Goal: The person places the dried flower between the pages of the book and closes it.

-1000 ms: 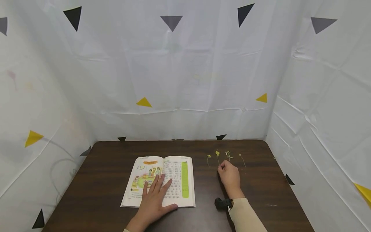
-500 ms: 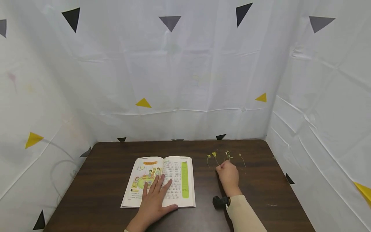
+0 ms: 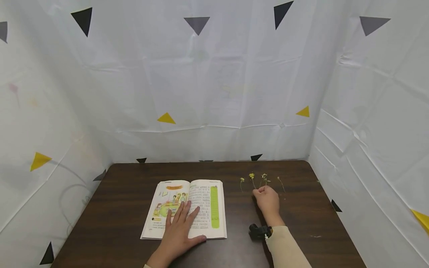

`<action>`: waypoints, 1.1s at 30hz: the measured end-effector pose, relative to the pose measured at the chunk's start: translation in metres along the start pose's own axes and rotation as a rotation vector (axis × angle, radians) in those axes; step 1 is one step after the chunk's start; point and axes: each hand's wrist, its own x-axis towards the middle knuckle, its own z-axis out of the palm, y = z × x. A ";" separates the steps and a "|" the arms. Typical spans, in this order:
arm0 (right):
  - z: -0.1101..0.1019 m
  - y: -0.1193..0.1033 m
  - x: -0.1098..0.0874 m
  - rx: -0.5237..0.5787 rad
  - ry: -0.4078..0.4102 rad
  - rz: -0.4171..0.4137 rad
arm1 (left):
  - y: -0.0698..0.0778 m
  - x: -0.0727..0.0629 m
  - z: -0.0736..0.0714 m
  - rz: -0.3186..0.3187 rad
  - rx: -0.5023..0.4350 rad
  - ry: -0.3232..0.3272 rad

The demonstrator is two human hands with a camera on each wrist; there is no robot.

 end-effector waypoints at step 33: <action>-0.016 0.002 0.004 0.390 -0.139 0.160 | 0.002 0.001 -0.004 0.002 -0.018 -0.008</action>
